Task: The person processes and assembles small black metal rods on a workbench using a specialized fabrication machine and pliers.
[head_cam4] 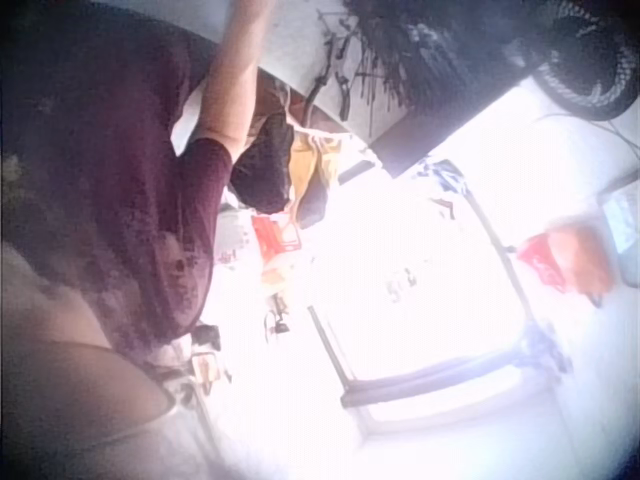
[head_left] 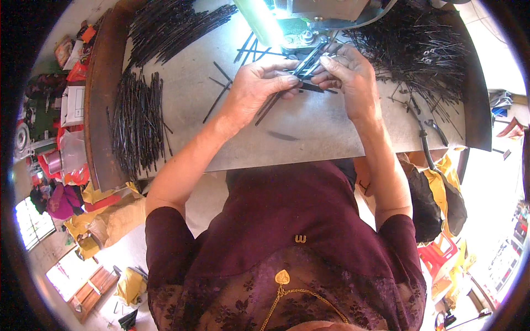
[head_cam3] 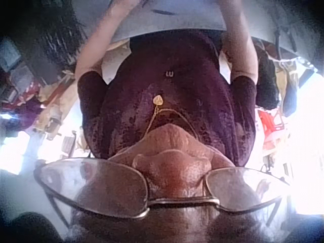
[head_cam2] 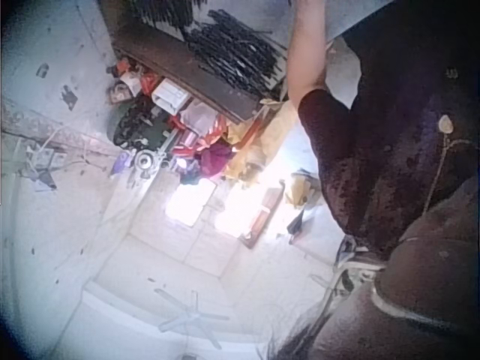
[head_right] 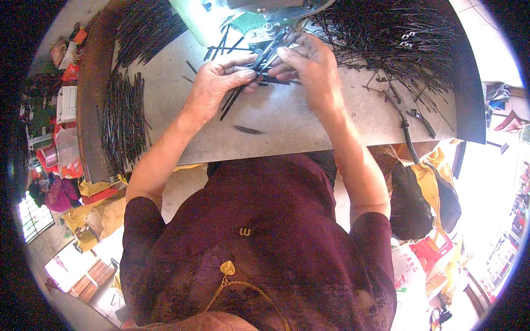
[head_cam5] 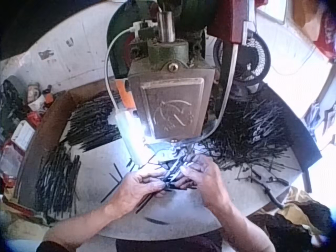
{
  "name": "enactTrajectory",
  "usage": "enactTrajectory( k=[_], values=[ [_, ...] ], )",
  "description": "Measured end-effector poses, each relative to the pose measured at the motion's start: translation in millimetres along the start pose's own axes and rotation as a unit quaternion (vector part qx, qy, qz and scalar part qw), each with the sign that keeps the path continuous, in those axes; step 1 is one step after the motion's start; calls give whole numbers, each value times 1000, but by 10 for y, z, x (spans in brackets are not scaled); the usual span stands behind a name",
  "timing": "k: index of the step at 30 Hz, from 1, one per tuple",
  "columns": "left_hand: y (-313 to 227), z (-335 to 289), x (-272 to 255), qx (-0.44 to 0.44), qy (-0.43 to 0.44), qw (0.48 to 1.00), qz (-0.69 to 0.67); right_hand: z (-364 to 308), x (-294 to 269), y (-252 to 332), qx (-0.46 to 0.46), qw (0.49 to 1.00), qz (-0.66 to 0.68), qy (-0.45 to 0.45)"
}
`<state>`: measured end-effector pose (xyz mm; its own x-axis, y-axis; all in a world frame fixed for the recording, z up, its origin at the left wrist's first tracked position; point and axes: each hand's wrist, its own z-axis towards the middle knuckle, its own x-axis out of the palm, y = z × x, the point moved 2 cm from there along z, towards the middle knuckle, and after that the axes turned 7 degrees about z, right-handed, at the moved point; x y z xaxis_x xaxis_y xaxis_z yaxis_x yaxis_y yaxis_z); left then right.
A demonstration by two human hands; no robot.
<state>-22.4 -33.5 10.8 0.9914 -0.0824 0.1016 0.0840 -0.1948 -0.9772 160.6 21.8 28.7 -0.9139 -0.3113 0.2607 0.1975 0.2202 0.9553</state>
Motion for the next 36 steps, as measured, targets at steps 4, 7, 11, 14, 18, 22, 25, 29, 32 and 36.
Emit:
enactTrajectory(
  k=[4, 7, 11, 14, 18, 22, 25, 29, 32, 36],
  values=[
    [9, 1, 38, -17, 12, 999, -34, -31, 11, -41, -17, 999, 33, -33],
    [8, 4, 9, -12, 12, 1000, -4, -31, -24, -48, 13, 1000, 20, -10],
    [-17, 7, 32, -19, 25, 999, -35, -52, -4, -68, 3, 999, 27, -31],
    [0, 12, 42, -23, 30, 998, -51, -44, -27, -112, 4, 999, 39, -37],
    [7, 17, 8, -8, 53, 999, 7, -52, -73, -98, 26, 999, 14, -23],
    [38, 36, -3, -23, 59, 997, -37, -86, -9, -88, 12, 999, 36, -35],
    [27, 42, 16, -22, 66, 997, -40, -83, -19, -119, 14, 997, 50, -54],
    [16, 32, 11, -27, 79, 996, -19, -89, -51, -120, 22, 998, 35, -44],
    [31, 48, 10, -36, 80, 995, -47, -117, -25, -108, 16, 999, 24, -43],
    [3, 32, 47, -33, 68, 996, -41, -148, -3, -99, -2, 998, 42, -56]
  ],
)
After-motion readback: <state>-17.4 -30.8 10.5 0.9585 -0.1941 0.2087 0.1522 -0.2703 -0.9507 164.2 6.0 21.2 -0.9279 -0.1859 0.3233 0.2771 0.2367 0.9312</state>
